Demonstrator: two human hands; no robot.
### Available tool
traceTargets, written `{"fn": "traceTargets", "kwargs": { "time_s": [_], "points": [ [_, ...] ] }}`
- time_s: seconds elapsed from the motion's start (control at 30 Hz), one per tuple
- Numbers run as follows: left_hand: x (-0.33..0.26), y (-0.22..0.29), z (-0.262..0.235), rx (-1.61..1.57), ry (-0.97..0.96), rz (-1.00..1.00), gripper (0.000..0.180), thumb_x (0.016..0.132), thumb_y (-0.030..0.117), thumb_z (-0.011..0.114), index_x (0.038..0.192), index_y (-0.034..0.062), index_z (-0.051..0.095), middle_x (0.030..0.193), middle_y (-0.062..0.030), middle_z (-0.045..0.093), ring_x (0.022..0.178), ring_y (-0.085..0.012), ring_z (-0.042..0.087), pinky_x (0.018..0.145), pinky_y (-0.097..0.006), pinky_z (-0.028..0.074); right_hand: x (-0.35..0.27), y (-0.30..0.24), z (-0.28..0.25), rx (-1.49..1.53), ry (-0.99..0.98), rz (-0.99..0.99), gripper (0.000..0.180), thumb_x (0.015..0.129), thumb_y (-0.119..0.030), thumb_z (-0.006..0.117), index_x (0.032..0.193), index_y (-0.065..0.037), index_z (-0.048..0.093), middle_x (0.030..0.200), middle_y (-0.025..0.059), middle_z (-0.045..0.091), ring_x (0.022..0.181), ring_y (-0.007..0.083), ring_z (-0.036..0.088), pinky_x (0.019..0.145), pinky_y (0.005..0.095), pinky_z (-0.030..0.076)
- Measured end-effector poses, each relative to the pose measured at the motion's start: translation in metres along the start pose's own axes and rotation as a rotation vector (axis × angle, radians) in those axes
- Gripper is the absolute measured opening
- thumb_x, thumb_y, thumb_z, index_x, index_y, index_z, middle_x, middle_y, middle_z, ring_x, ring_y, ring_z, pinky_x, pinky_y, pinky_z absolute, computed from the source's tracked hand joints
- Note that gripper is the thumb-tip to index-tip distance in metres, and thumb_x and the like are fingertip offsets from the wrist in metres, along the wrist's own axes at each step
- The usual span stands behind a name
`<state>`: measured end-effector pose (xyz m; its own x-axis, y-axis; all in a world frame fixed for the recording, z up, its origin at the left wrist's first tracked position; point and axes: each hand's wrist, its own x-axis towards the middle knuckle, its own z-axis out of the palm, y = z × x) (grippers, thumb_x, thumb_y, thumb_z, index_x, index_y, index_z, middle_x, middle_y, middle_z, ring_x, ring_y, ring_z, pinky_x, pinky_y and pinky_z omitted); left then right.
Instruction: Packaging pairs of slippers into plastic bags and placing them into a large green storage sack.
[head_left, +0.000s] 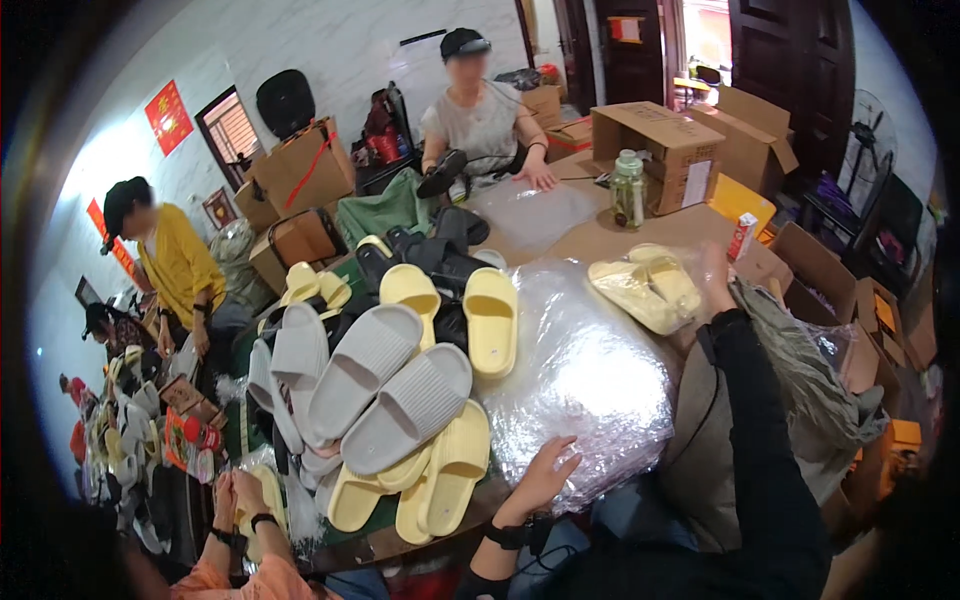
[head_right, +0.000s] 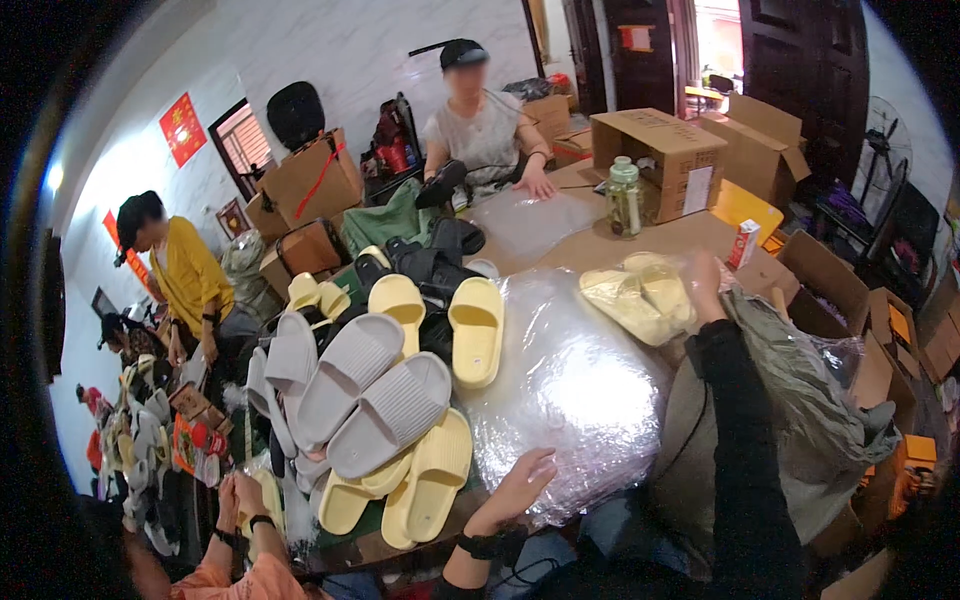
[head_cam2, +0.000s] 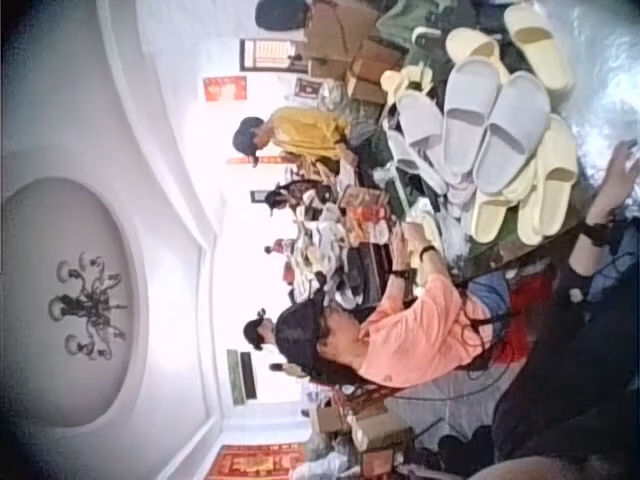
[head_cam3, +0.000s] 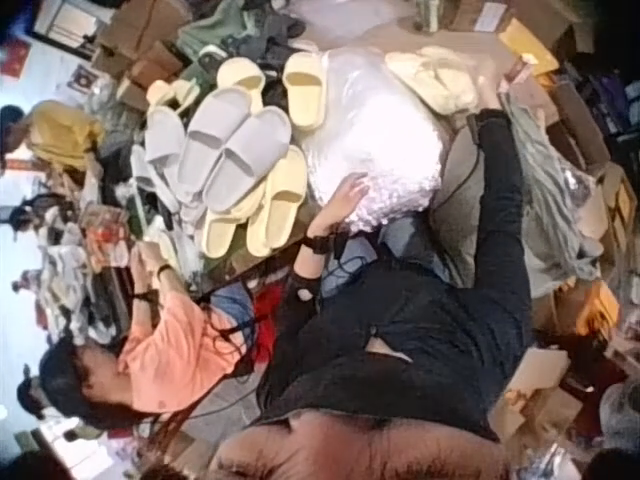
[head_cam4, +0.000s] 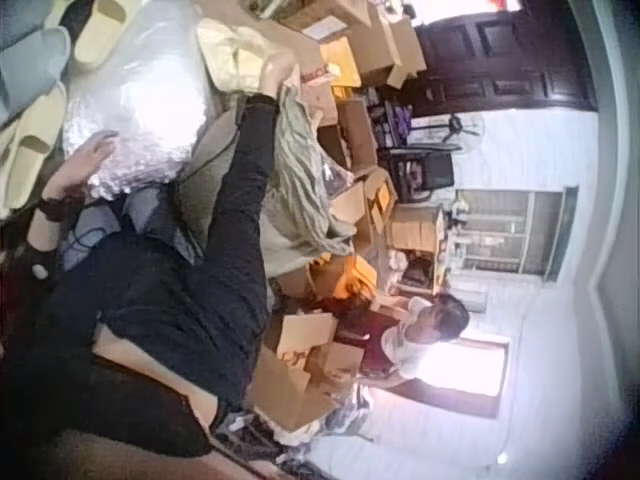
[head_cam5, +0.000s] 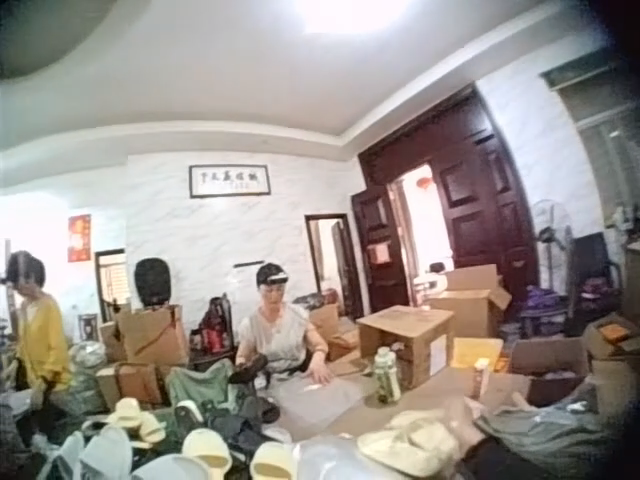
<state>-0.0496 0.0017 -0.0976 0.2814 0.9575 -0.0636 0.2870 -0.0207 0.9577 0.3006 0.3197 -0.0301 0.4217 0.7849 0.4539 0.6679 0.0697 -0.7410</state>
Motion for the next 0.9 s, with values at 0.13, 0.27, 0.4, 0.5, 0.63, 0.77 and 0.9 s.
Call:
{"fn": "traceTargets", "kwargs": {
  "time_s": [0.13, 0.27, 0.4, 0.5, 0.63, 0.77, 0.9],
  "points": [
    [0.002, 0.008, 0.005, 0.114, 0.067, 0.069, 0.042, 0.087, 0.029, 0.058, 0.123, 0.0074, 0.051, 0.131, -0.027, 0.041, 0.128, -0.039, 0.034, 0.103, -0.04, 0.03, 0.04, 0.053, -0.033, 0.317, 0.033, 0.164, 0.023, 0.077, -0.011, 0.049, 0.096, -0.002, 0.059, 0.09, 0.0133, 0.061, 0.086, 0.0286, 0.058, 0.073, 0.0393, 0.046],
    [0.009, -0.007, 0.011, 0.014, 0.098, 0.073, 0.042, 0.087, 0.028, 0.058, 0.122, 0.0068, 0.051, 0.127, -0.0259, 0.046, 0.126, -0.0383, 0.036, 0.103, -0.041, 0.031, 0.063, 0.049, -0.042, 0.562, 0.056, 0.278, 0.032, 0.082, -0.01, 0.043, 0.11, -0.002, 0.056, 0.099, 0.01, 0.061, 0.091, 0.0226, 0.058, 0.08, 0.0338, 0.046],
    [0.007, -0.018, 0.007, 0.041, 0.116, 0.016, 0.042, 0.087, 0.029, 0.057, 0.122, 0.0066, 0.051, 0.122, -0.021, 0.052, 0.125, -0.0376, 0.038, 0.101, -0.041, 0.033, -0.01, -0.106, -0.061, -0.069, 0.319, -0.495, 0.042, 0.07, -0.004, 0.054, 0.111, -0.006, 0.055, 0.111, 0.0162, 0.054, 0.109, 0.0307, 0.048, 0.095, 0.0359, 0.037],
    [0.011, 0.006, 0.003, 0.284, 0.103, 0.134, 0.041, 0.087, 0.023, 0.057, 0.123, 0.004, 0.049, 0.121, -0.0233, 0.048, 0.114, -0.0379, 0.046, 0.096, -0.041, 0.037, -0.061, -0.155, -0.036, 0.255, -0.071, -0.599, 0.037, 0.072, -0.002, 0.056, 0.109, -0.005, 0.055, 0.107, 0.0156, 0.056, 0.1, 0.0276, 0.052, 0.088, 0.0354, 0.041],
    [0.012, 0.018, 0.005, 0.41, 0.161, 0.192, 0.044, 0.088, 0.031, 0.054, 0.128, 0.0154, 0.047, 0.137, -0.0272, 0.031, 0.126, -0.0439, 0.029, 0.102, -0.049, 0.027, -0.145, -0.165, 0.064, 0.396, -0.999, 0.056, 0.047, 0.082, -0.033, 0.064, 0.113, 0.0, 0.055, 0.096, 0.0136, 0.062, 0.079, 0.0192, 0.06, 0.067, 0.0311, 0.048],
    [0.004, 0.026, 0.006, 0.942, 0.208, 0.028, 0.05, 0.087, 0.04, 0.053, 0.134, 0.0255, 0.042, 0.139, -0.0303, 0.026, 0.126, -0.048, 0.028, 0.1, -0.055, 0.027, -0.206, -0.19, 0.118, 0.24, -1.099, 0.259, 0.058, 0.084, -0.037, 0.062, 0.119, 0.006, 0.045, 0.09, 0.0133, 0.061, 0.07, 0.0188, 0.059, 0.061, 0.0302, 0.05],
    [0.002, -0.002, 0.011, 0.961, 0.187, 0.059, 0.049, 0.083, 0.038, 0.057, 0.129, 0.0228, 0.047, 0.137, -0.03, 0.029, 0.125, -0.0473, 0.03, 0.099, -0.055, 0.029, -0.226, -0.185, 0.173, 0.669, -1.082, 0.527, 0.053, 0.084, -0.03, 0.063, 0.116, 0.009, 0.047, 0.093, 0.014, 0.061, 0.072, 0.0211, 0.063, 0.057, 0.0329, 0.05]
  ]
}}
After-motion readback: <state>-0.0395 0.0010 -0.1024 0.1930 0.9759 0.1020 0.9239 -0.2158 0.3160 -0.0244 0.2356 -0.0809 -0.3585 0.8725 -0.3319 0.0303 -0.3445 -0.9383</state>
